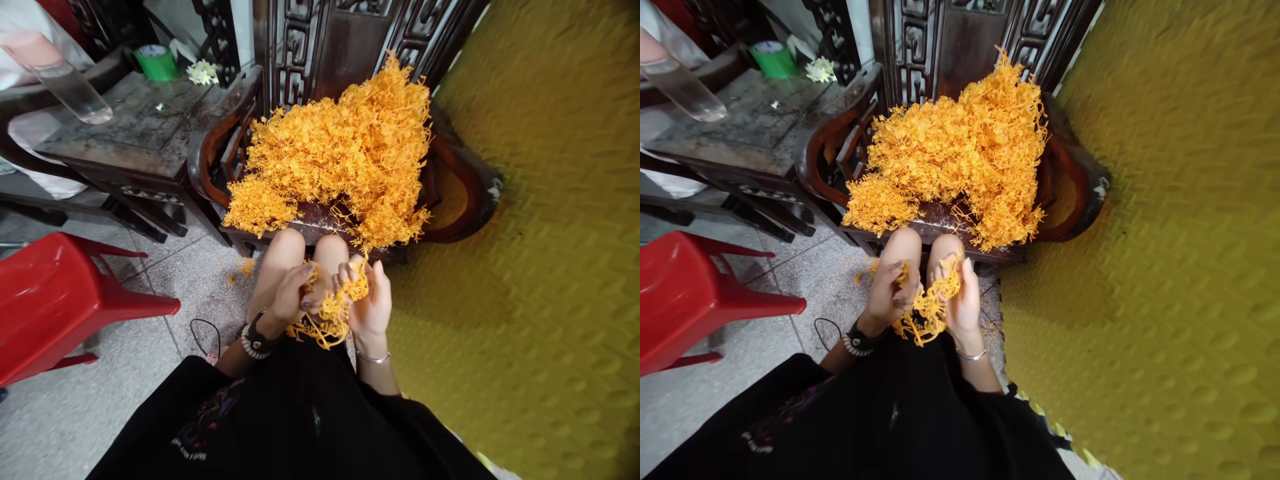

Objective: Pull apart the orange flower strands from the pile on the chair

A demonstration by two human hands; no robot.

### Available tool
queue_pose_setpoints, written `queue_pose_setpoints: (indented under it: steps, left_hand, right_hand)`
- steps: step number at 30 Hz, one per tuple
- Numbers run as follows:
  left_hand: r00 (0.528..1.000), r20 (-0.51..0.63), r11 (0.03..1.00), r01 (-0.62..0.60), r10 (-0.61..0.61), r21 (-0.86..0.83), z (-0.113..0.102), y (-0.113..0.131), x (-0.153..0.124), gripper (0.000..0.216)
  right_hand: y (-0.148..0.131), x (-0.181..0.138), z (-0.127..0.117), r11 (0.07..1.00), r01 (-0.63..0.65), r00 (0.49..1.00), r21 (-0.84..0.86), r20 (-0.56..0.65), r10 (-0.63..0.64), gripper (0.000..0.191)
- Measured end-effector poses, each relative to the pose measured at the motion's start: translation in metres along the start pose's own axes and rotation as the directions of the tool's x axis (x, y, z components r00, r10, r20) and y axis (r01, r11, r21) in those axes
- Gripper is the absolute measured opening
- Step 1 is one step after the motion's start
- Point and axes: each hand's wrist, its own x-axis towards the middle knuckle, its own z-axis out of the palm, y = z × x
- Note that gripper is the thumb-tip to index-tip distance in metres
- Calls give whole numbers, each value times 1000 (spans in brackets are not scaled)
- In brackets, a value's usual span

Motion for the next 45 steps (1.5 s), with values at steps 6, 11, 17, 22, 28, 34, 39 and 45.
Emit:
queue_pose_setpoints:
  steps: [6, 11, 17, 22, 28, 34, 39, 45]
  left_hand:
    - [972, -88, 967, -205, 220, 148, -7, -2, -4, 24]
    - [966, -80, 958, -229, 245, 172, -12, 11, -9, 25]
    - [959, 70, 870, -279, 275, 407, -18, 10, -12, 46]
    - [949, 82, 536, -241, 303, 809, -11, 10, -9, 43]
    - [966, 177, 434, -243, 186, 868, -1, 18, -7, 32]
    - [983, 111, 746, -184, 147, 640, -7, 12, -8, 40]
    - [972, 15, 794, -199, 233, 575, -15, 13, -6, 38]
    - [971, 50, 737, -212, 236, 642, -12, 12, -4, 34]
  right_hand:
    - [3, -1, -12, 995, 38, 999, -97, 28, -36, 17]
    - [0, -2, -17, 997, -15, 998, -79, 59, 19, 15]
    - [0, -5, -13, 998, -50, 989, 49, 140, 42, 18]
    - [-2, -10, -13, 996, 25, 986, -86, 166, -10, 18]
    - [-6, -13, -10, 990, 25, 987, -139, 162, -2, 14]
    - [-3, -10, -5, 967, -5, 1000, 254, 10, 2, 23]
    - [3, 0, -10, 965, 152, 971, 214, -214, -105, 21]
    - [11, -3, -11, 985, 170, 981, -41, 97, -166, 49]
